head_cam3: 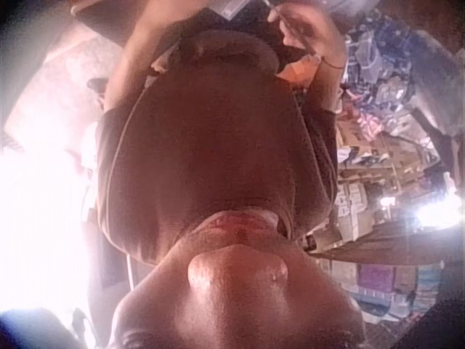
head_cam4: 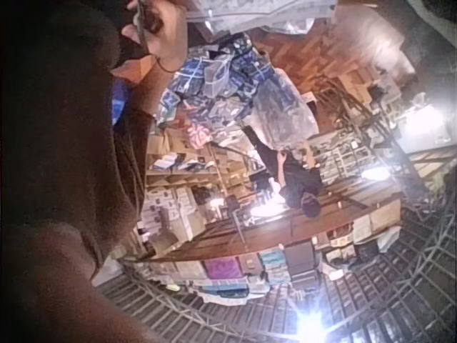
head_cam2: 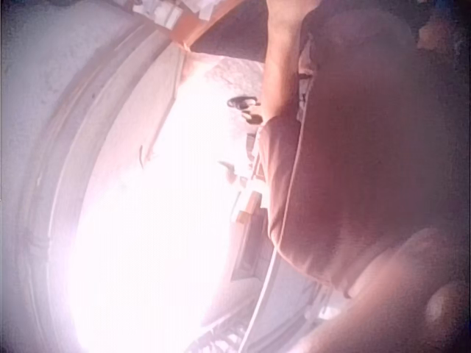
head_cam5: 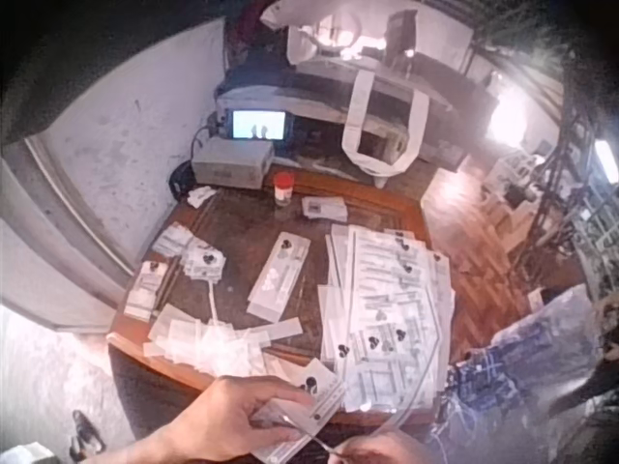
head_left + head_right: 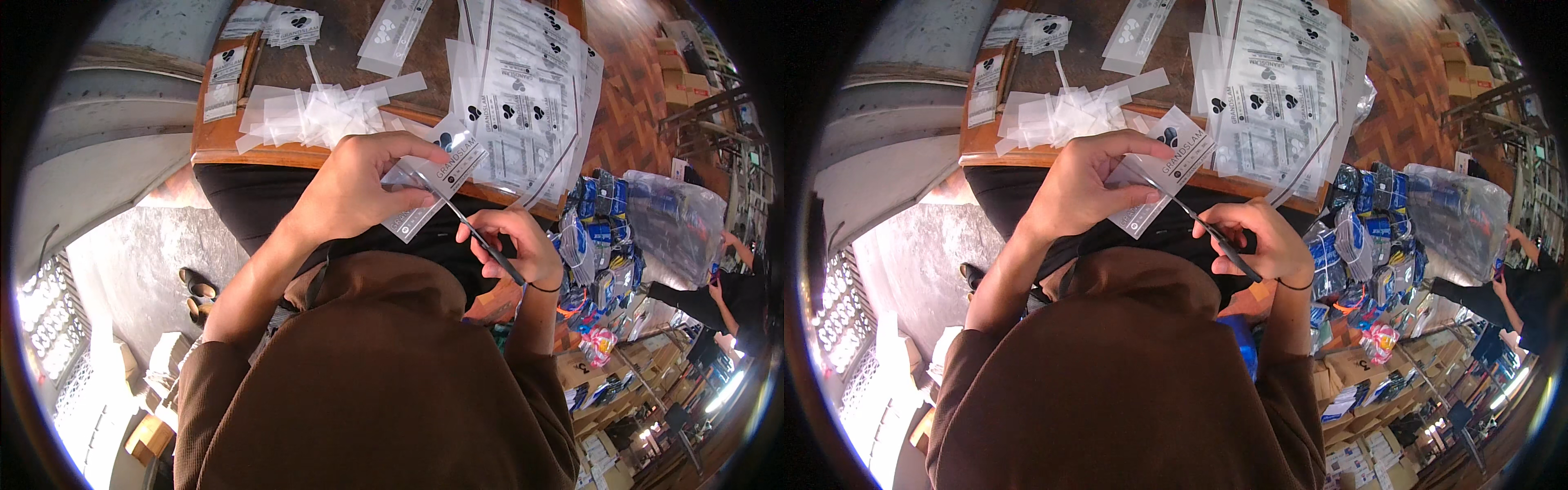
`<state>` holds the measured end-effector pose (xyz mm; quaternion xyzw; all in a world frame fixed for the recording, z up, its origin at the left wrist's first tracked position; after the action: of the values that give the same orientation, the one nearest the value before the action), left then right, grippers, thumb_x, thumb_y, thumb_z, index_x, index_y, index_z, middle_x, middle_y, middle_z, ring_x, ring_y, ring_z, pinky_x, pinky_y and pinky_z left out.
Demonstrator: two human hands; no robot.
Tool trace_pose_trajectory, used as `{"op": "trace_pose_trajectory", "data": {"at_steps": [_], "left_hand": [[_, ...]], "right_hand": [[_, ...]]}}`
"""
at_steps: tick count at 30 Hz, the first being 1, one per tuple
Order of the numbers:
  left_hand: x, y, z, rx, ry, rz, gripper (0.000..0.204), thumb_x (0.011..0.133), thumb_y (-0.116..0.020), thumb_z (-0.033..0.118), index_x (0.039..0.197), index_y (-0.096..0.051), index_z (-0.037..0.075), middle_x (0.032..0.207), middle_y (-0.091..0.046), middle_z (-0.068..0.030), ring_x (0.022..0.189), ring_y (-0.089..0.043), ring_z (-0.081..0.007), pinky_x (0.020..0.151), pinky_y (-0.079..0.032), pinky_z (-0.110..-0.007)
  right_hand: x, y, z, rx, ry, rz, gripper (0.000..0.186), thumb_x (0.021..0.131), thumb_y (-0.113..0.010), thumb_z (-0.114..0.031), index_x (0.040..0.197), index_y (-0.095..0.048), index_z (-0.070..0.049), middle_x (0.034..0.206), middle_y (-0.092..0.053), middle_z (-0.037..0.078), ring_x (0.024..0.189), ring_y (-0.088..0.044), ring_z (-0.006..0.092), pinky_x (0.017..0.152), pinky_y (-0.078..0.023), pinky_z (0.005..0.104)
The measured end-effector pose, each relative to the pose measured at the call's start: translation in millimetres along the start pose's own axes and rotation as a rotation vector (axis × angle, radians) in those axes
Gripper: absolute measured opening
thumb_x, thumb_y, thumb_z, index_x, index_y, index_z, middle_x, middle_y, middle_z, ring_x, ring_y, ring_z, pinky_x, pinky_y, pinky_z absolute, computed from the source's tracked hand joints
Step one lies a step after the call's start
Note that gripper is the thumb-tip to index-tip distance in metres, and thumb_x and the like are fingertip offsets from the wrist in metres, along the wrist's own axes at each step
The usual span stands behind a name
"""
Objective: The person uses scissors to cut individual plastic pouches from a multi-pouch sheet. They repeatedly pick up a sheet, cut along the perforated lines to separate pouches, and place the cut pieces on the table. The process continues with multiple sheets throughout the clip.
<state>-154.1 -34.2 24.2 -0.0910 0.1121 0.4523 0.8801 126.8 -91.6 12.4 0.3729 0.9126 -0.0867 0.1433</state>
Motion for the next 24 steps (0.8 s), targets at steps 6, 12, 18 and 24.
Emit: {"op": "trace_pose_trajectory", "data": {"at_steps": [6, 12, 18, 24], "left_hand": [[-0.6, -2.0, -0.6, 0.015, -0.016, -0.012, 0.047, 0.086, -0.077, -0.011, 0.132, -0.066, -0.008, 0.123, -0.071, -0.0115, 0.106, -0.068, -0.0126, 0.093, -0.057, -0.028], [0.3, -1.9, -2.4, 0.036, -0.023, -0.024, 0.047, 0.086, -0.077, -0.011, 0.132, -0.066, -0.008, 0.122, -0.071, -0.0118, 0.106, -0.068, -0.0121, 0.093, -0.057, -0.027], [-0.2, -1.1, -3.1, 0.033, 0.012, -0.02, 0.047, 0.087, -0.077, -0.01, 0.132, -0.065, -0.009, 0.124, -0.071, -0.0127, 0.107, -0.068, -0.0126, 0.094, -0.056, -0.028], [-1.3, -0.3, -2.8, 0.036, 0.016, -0.017, 0.047, 0.086, -0.077, -0.01, 0.132, -0.065, -0.009, 0.124, -0.071, -0.0128, 0.11, -0.068, -0.0137, 0.097, -0.056, -0.028]], "right_hand": [[-0.7, -0.7, 1.2, -0.018, -0.008, 0.001, 0.052, 0.076, -0.091, -0.034, 0.112, -0.068, -0.005, 0.073, -0.061, -0.005, 0.063, -0.051, 0.0029, 0.056, -0.034, 0.0217], [-1.0, -2.7, 3.3, -0.023, -0.013, 0.005, 0.053, 0.076, -0.09, -0.036, 0.113, -0.068, -0.004, 0.072, -0.062, -0.005, 0.061, -0.052, 0.0029, 0.056, -0.034, 0.0215], [-0.2, -1.7, 5.4, -0.043, -0.031, -0.015, 0.059, 0.077, -0.087, -0.043, 0.116, -0.068, -0.003, 0.073, -0.066, -0.004, 0.062, -0.056, 0.004, 0.057, -0.036, 0.0216], [0.4, -2.4, 6.5, -0.042, -0.026, -0.003, 0.058, 0.077, -0.088, -0.041, 0.116, -0.068, -0.003, 0.073, -0.064, -0.004, 0.062, -0.053, 0.0037, 0.057, -0.034, 0.0217]]}}
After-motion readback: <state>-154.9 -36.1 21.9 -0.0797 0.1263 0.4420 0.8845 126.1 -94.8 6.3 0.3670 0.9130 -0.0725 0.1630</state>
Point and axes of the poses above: each hand's wrist, its own x-axis towards the middle knuckle, its own y-axis out of the back of the hand, z = x × y, the point moved 1 cm from there along x, towards the middle knuckle
